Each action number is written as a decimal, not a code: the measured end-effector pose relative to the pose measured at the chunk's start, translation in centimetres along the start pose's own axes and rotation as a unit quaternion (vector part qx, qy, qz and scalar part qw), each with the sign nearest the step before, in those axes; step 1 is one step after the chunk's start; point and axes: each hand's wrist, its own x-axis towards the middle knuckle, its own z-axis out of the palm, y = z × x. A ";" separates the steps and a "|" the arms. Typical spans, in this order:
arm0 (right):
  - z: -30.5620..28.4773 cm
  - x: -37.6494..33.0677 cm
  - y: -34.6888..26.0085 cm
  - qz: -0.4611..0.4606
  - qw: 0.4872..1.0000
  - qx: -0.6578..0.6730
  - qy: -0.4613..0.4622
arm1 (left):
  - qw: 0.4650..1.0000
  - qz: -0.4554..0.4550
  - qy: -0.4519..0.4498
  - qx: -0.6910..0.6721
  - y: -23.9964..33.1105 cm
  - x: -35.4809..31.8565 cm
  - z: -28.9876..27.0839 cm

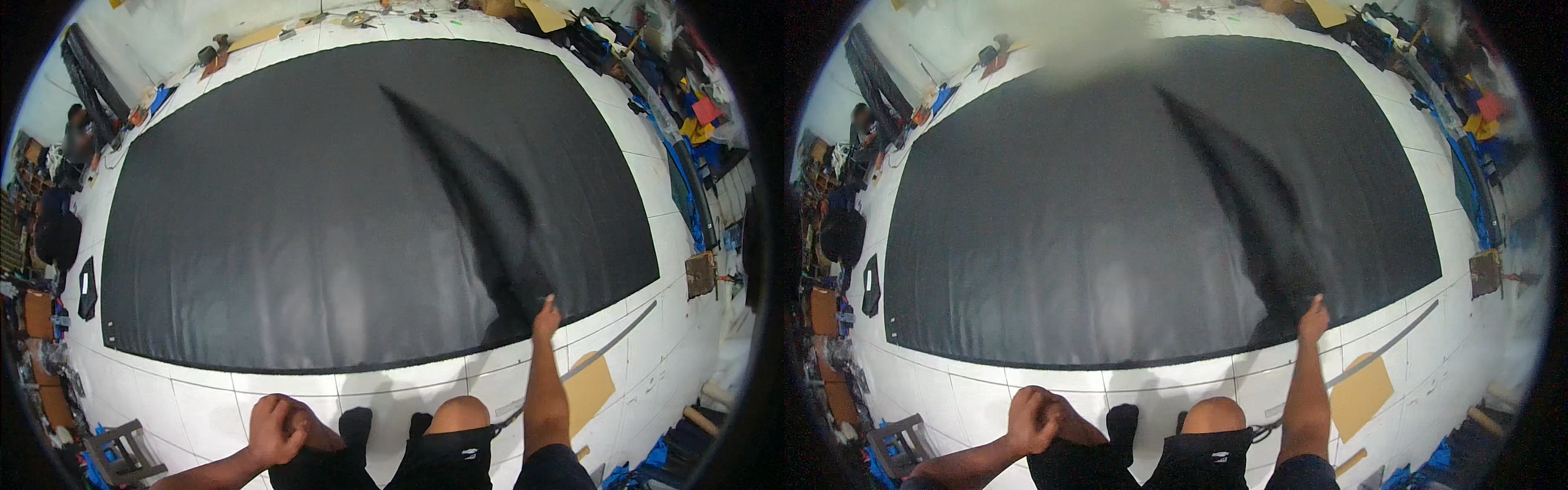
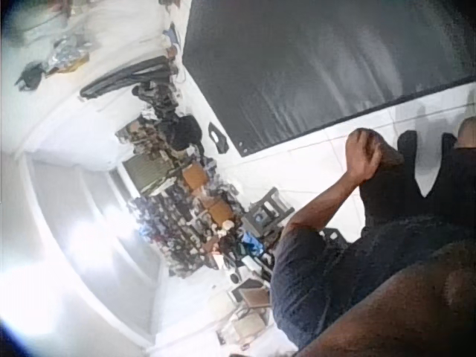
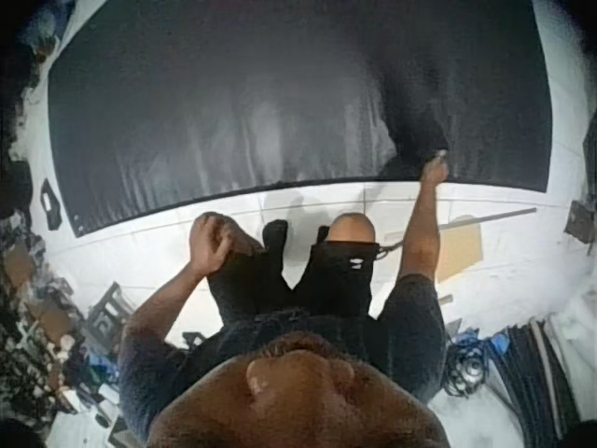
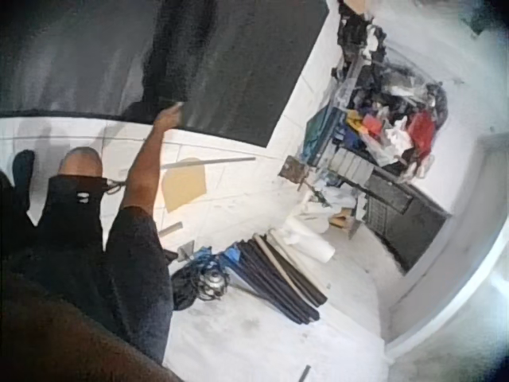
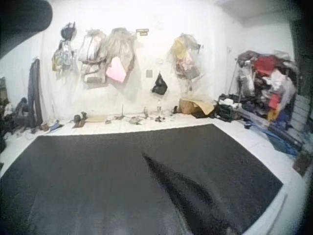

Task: The person cuts a large sheet of material using scissors and sets a piece aside. Next, the person cuts the plastic wrap off a cylinder with scissors, slits the outer sleeve open along its length, and spreads it flat across the sheet on the floor.

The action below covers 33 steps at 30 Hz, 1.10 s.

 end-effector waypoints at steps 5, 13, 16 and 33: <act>-10.8 6.9 -6.9 0.066 0.985 0.136 0.078 | 0.996 -0.032 -0.083 -0.013 3.4 -1.9 -1.4; -27.6 5.4 -24.6 -0.010 0.985 0.114 0.126 | 0.983 -0.078 -0.157 0.053 9.1 -9.3 -1.3; -33.5 2.2 -28.8 -0.134 0.983 0.070 0.103 | 0.952 -0.112 -0.268 0.097 13.1 -10.5 -2.0; -59.4 -26.3 -50.7 -0.363 0.852 0.119 -0.357 | 0.908 0.415 -0.062 -0.013 41.8 0.4 -33.9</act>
